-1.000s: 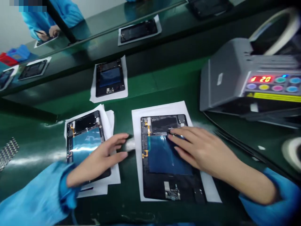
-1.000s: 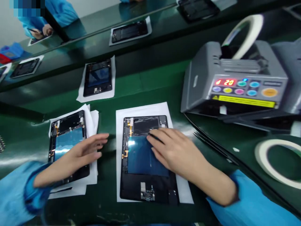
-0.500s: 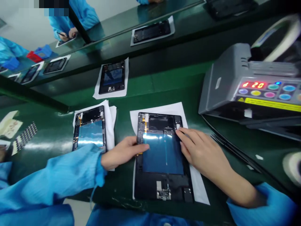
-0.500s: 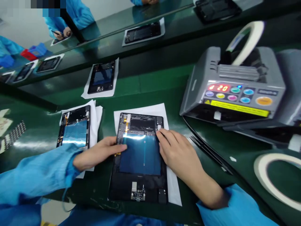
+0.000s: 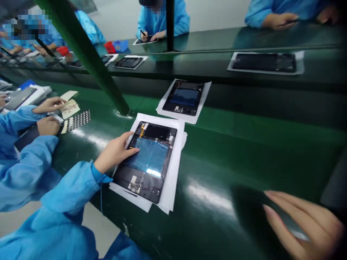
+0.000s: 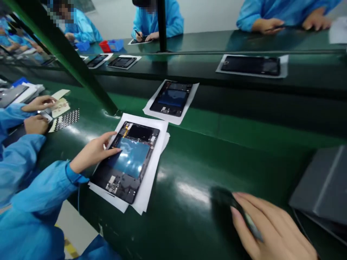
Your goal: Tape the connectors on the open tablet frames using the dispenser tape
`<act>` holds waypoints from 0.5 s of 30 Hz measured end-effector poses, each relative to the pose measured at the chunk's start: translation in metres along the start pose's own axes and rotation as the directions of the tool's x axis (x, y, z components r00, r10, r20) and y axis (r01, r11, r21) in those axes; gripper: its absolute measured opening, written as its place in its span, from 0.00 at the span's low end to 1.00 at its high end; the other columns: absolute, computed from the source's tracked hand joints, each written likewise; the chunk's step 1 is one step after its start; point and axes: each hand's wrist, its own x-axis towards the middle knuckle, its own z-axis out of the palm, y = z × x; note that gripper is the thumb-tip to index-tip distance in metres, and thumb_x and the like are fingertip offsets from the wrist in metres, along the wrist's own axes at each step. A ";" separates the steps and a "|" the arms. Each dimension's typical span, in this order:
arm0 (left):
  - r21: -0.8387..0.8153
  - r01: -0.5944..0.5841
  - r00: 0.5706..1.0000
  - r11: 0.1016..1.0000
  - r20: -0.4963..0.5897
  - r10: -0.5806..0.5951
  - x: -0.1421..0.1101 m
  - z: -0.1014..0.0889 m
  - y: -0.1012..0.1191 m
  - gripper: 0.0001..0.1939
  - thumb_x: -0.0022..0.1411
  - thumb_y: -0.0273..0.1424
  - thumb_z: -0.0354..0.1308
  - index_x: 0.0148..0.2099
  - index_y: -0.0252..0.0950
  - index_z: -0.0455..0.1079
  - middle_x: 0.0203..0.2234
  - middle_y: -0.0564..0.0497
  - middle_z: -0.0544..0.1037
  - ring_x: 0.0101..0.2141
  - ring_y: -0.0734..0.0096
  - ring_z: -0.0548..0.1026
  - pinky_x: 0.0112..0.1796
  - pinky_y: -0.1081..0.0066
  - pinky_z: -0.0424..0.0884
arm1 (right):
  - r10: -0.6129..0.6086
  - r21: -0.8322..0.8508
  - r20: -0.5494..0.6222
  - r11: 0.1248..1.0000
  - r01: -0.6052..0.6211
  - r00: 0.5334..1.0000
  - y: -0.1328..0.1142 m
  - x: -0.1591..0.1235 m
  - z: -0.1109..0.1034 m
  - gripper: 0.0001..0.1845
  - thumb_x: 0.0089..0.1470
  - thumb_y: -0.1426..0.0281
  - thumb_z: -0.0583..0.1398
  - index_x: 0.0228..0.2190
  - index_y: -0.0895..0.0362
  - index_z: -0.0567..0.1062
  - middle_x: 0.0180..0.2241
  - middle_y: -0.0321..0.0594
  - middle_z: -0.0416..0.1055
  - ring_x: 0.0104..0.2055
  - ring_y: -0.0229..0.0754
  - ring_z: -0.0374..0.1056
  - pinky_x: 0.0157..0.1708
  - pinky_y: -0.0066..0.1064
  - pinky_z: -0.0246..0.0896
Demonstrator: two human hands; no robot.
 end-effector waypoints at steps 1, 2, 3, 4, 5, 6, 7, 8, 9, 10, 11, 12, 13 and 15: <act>0.075 -0.052 0.997 0.996 -0.055 0.056 0.002 0.004 -0.006 0.33 0.50 0.38 0.67 0.57 0.36 0.64 0.42 0.45 0.73 0.45 0.51 0.72 0.48 0.51 0.69 | -0.093 0.020 0.060 0.996 0.092 0.994 -0.011 0.028 0.010 0.21 0.55 0.65 0.60 0.51 0.45 0.68 0.42 0.38 0.75 0.40 0.47 0.72 0.40 0.40 0.69; 0.151 -0.111 0.988 0.982 -0.088 0.125 0.003 0.007 -0.011 0.32 0.50 0.38 0.68 0.56 0.36 0.65 0.45 0.44 0.71 0.47 0.50 0.70 0.50 0.50 0.67 | -0.148 0.013 0.098 0.989 0.147 0.984 -0.024 0.061 0.024 0.17 0.56 0.65 0.59 0.48 0.50 0.70 0.42 0.40 0.74 0.41 0.46 0.72 0.41 0.38 0.68; 0.198 -0.169 0.977 0.965 -0.096 0.191 0.005 0.011 -0.015 0.31 0.51 0.39 0.67 0.55 0.36 0.65 0.47 0.43 0.70 0.49 0.51 0.69 0.51 0.51 0.67 | -0.166 -0.015 0.172 0.985 0.171 0.971 -0.037 0.096 0.040 0.14 0.58 0.65 0.56 0.45 0.54 0.72 0.43 0.43 0.74 0.42 0.46 0.71 0.40 0.37 0.67; 0.205 -0.214 0.967 0.955 -0.094 0.236 0.007 0.015 -0.020 0.29 0.53 0.40 0.65 0.55 0.36 0.65 0.48 0.43 0.68 0.49 0.52 0.69 0.51 0.53 0.67 | -0.139 -0.076 0.292 0.983 0.167 0.946 -0.048 0.133 0.058 0.14 0.59 0.65 0.54 0.44 0.57 0.73 0.44 0.46 0.73 0.44 0.48 0.70 0.40 0.37 0.66; 0.170 -0.235 0.963 0.957 -0.095 0.254 0.009 0.018 -0.025 0.28 0.55 0.40 0.64 0.55 0.36 0.64 0.48 0.44 0.68 0.48 0.55 0.70 0.50 0.55 0.69 | -0.088 -0.148 0.442 0.974 0.169 0.893 -0.058 0.168 0.077 0.16 0.60 0.65 0.53 0.44 0.59 0.73 0.45 0.49 0.72 0.45 0.49 0.69 0.39 0.37 0.65; 0.121 -0.245 0.961 0.962 -0.100 0.257 0.010 0.022 -0.030 0.27 0.57 0.40 0.63 0.56 0.36 0.64 0.47 0.45 0.67 0.48 0.57 0.71 0.49 0.57 0.70 | -0.040 -0.201 0.582 0.961 0.191 0.812 -0.065 0.200 0.096 0.17 0.60 0.65 0.53 0.45 0.61 0.73 0.46 0.52 0.71 0.46 0.50 0.69 0.39 0.37 0.65; 0.076 -0.249 0.960 0.966 -0.109 0.256 0.011 0.025 -0.036 0.26 0.58 0.40 0.62 0.56 0.37 0.63 0.47 0.45 0.67 0.48 0.59 0.71 0.49 0.58 0.71 | -0.028 -0.212 0.625 0.956 0.205 0.780 -0.070 0.228 0.115 0.17 0.59 0.65 0.54 0.46 0.61 0.73 0.46 0.53 0.71 0.47 0.51 0.68 0.39 0.37 0.64; 0.042 -0.251 0.959 0.967 -0.123 0.254 0.012 0.029 -0.041 0.26 0.58 0.40 0.61 0.56 0.37 0.63 0.48 0.45 0.66 0.48 0.59 0.71 0.49 0.59 0.71 | -0.027 -0.214 0.660 0.951 0.222 0.751 -0.074 0.250 0.131 0.17 0.58 0.65 0.55 0.45 0.61 0.73 0.46 0.52 0.71 0.45 0.51 0.69 0.37 0.36 0.64; 0.020 -0.253 0.958 0.967 -0.137 0.253 0.012 0.031 -0.045 0.25 0.59 0.40 0.61 0.56 0.38 0.62 0.48 0.45 0.65 0.48 0.60 0.71 0.49 0.59 0.71 | -0.032 -0.212 0.697 0.945 0.248 0.716 -0.077 0.266 0.146 0.17 0.57 0.65 0.57 0.44 0.61 0.74 0.45 0.51 0.72 0.44 0.51 0.70 0.36 0.35 0.63; 0.006 -0.257 0.956 0.966 -0.142 0.255 0.012 0.033 -0.048 0.25 0.59 0.39 0.61 0.56 0.38 0.62 0.48 0.45 0.65 0.48 0.60 0.71 0.49 0.59 0.70 | -0.045 -0.205 0.719 0.940 0.274 0.694 -0.080 0.276 0.159 0.16 0.55 0.66 0.58 0.44 0.61 0.74 0.44 0.51 0.72 0.42 0.50 0.70 0.34 0.34 0.63; -0.004 -0.261 0.956 0.965 -0.139 0.258 0.012 0.033 -0.050 0.25 0.59 0.38 0.61 0.56 0.38 0.62 0.49 0.45 0.65 0.48 0.60 0.70 0.50 0.58 0.70 | -0.055 -0.204 0.742 0.931 0.303 0.668 -0.084 0.282 0.169 0.15 0.54 0.67 0.59 0.43 0.61 0.74 0.43 0.50 0.72 0.41 0.50 0.71 0.33 0.33 0.62; -0.011 -0.262 0.957 0.965 -0.135 0.258 0.011 0.033 -0.051 0.25 0.59 0.38 0.61 0.57 0.38 0.61 0.49 0.44 0.65 0.49 0.59 0.70 0.50 0.58 0.69 | -0.060 -0.207 0.761 0.921 0.330 0.646 -0.088 0.286 0.177 0.14 0.54 0.69 0.58 0.42 0.62 0.74 0.43 0.51 0.72 0.41 0.50 0.71 0.33 0.33 0.61; -0.015 -0.255 0.959 0.967 -0.133 0.251 0.011 0.032 -0.052 0.26 0.60 0.37 0.60 0.57 0.37 0.61 0.50 0.44 0.65 0.50 0.58 0.69 0.51 0.57 0.69 | -0.062 -0.214 0.775 0.911 0.353 0.629 -0.092 0.288 0.183 0.14 0.54 0.72 0.57 0.42 0.63 0.74 0.42 0.51 0.73 0.41 0.50 0.71 0.32 0.32 0.60; -0.013 -0.230 0.966 0.973 -0.123 0.227 0.010 0.029 -0.053 0.27 0.60 0.38 0.61 0.58 0.37 0.59 0.52 0.43 0.66 0.52 0.55 0.67 0.52 0.55 0.68 | -0.052 -0.234 0.793 0.894 0.381 0.608 -0.101 0.292 0.189 0.14 0.53 0.76 0.54 0.41 0.64 0.73 0.40 0.52 0.73 0.39 0.49 0.71 0.32 0.32 0.59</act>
